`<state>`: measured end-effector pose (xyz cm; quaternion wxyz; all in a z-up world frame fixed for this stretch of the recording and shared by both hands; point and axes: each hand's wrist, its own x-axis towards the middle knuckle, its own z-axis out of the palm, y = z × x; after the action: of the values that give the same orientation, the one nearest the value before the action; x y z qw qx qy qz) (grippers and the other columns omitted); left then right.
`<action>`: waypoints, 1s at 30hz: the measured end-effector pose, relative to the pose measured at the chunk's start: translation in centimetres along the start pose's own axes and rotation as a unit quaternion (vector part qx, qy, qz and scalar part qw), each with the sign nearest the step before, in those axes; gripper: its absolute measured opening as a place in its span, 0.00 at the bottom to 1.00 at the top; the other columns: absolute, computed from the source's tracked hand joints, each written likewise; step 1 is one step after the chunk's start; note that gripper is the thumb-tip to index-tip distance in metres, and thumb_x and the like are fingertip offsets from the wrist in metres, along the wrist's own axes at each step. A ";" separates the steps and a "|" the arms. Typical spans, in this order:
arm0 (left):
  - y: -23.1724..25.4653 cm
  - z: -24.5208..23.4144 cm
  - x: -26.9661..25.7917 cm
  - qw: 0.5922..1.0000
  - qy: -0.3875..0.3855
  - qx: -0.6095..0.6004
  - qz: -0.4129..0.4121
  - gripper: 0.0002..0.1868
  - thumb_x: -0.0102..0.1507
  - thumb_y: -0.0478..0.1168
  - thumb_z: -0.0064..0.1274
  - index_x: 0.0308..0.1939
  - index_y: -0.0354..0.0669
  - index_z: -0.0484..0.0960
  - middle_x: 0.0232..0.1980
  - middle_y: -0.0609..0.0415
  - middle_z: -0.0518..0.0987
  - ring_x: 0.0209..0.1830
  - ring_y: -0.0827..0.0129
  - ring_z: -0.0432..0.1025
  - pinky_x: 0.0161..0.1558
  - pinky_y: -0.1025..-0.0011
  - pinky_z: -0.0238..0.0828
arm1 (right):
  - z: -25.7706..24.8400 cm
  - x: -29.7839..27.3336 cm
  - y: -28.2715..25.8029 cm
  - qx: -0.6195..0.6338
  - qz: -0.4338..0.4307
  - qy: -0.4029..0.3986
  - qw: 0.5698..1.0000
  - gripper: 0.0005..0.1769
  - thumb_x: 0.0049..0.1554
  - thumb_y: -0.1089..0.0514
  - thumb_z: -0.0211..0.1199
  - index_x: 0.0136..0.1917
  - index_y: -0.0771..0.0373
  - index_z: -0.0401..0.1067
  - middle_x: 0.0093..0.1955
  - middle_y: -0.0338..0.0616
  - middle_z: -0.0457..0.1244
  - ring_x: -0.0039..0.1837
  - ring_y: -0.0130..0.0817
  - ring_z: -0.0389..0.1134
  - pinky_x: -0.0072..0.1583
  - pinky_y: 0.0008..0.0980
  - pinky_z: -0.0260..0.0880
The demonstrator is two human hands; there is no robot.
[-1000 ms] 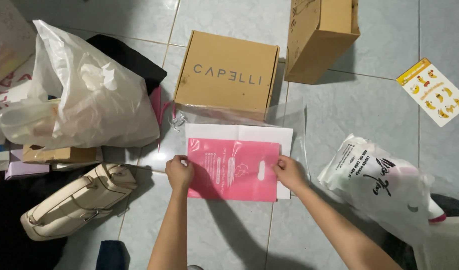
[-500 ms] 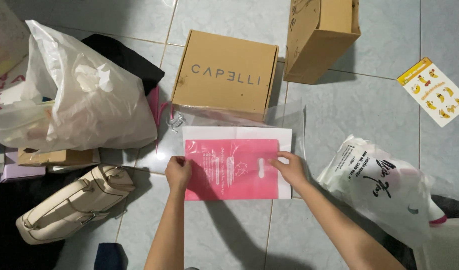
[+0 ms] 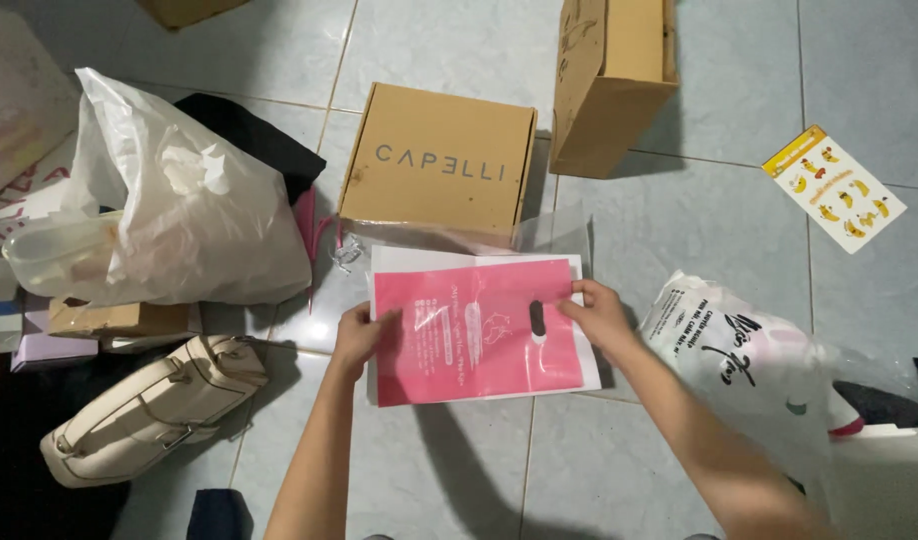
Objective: Organizing small items like plush dolls and bouquets and packing them into a decorated cardboard gift box.
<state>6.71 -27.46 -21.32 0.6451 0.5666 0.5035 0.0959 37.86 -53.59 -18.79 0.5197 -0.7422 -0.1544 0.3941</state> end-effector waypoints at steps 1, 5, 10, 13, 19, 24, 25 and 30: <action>1.2 0.3 -0.6 1.000 -0.001 0.000 0.003 0.18 0.63 0.44 0.63 0.45 0.27 0.83 0.31 0.55 0.80 0.26 0.75 0.71 0.28 0.72 0.68 | -0.7 -0.6 -1.6 0.000 -0.002 0.001 1.000 0.18 0.54 0.67 0.66 0.59 0.69 0.73 0.48 0.48 0.72 0.47 0.30 0.72 0.47 0.28 0.71; 5.2 1.6 -2.4 0.997 -0.060 -0.038 0.018 0.12 0.65 0.38 0.58 0.48 0.34 0.80 0.30 0.57 0.79 0.25 0.76 0.70 0.26 0.73 0.68 | -3.6 -2.2 -6.7 0.029 0.027 -0.002 0.999 0.27 0.53 0.68 0.65 0.66 0.67 0.67 0.52 0.48 0.72 0.50 0.31 0.73 0.50 0.30 0.74; 10.3 3.4 -3.1 0.981 -0.136 -0.100 0.100 0.11 0.66 0.34 0.56 0.53 0.39 0.82 0.35 0.61 0.79 0.28 0.80 0.68 0.28 0.77 0.65 | -8.6 -2.9 -11.0 0.129 0.015 0.010 0.992 0.40 0.52 0.68 0.66 0.75 0.62 0.56 0.59 0.51 0.68 0.56 0.36 0.72 0.54 0.35 0.76; 15.5 5.1 -5.1 0.964 -0.150 -0.172 0.138 0.13 0.67 0.33 0.55 0.56 0.38 0.82 0.42 0.58 0.82 0.35 0.79 0.72 0.36 0.77 0.70 | -12.6 -3.0 -11.8 0.201 -0.034 -0.037 0.978 0.42 0.55 0.59 0.65 0.79 0.61 0.53 0.68 0.52 0.64 0.64 0.39 0.68 0.61 0.38 0.72; 21.2 9.4 -9.0 0.918 -0.145 -0.325 0.177 0.14 0.68 0.32 0.52 0.57 0.37 0.80 0.51 0.51 0.84 0.46 0.71 0.79 0.48 0.73 0.77 | -14.8 -6.2 -15.2 0.458 -0.106 -0.089 0.878 0.59 0.53 0.18 0.52 0.81 0.60 0.53 0.79 0.49 0.57 0.79 0.47 0.57 0.76 0.49 0.57; 20.1 13.0 -8.3 0.893 -0.081 -0.381 0.226 0.16 0.67 0.31 0.54 0.58 0.35 0.78 0.52 0.49 0.83 0.47 0.70 0.79 0.49 0.71 0.78 | -11.7 -7.7 -17.0 0.573 -0.061 -0.143 0.805 0.69 0.45 0.11 0.50 0.79 0.67 0.54 0.78 0.54 0.56 0.78 0.50 0.55 0.75 0.53 0.56; 20.3 13.5 -8.9 0.892 -0.083 -0.381 0.227 0.16 0.67 0.31 0.54 0.58 0.35 0.78 0.52 0.49 0.83 0.47 0.70 0.79 0.49 0.71 0.78 | -11.1 -7.7 -17.3 0.573 -0.064 -0.142 0.805 0.69 0.45 0.11 0.50 0.79 0.67 0.54 0.78 0.54 0.56 0.78 0.50 0.55 0.75 0.53 0.56; 20.7 15.1 -10.6 0.906 -0.040 -0.336 0.256 0.17 0.65 0.32 0.58 0.57 0.34 0.78 0.51 0.48 0.84 0.46 0.71 0.78 0.48 0.72 0.76 | -8.7 -7.8 -18.7 0.337 -0.134 -0.144 0.921 0.35 0.58 0.49 0.65 0.73 0.61 0.59 0.71 0.46 0.61 0.69 0.41 0.65 0.67 0.51 0.67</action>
<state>22.38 -37.38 -0.68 0.7698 0.4294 0.2529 0.3988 42.64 -56.52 2.51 0.7592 -0.4309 -0.1838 0.4519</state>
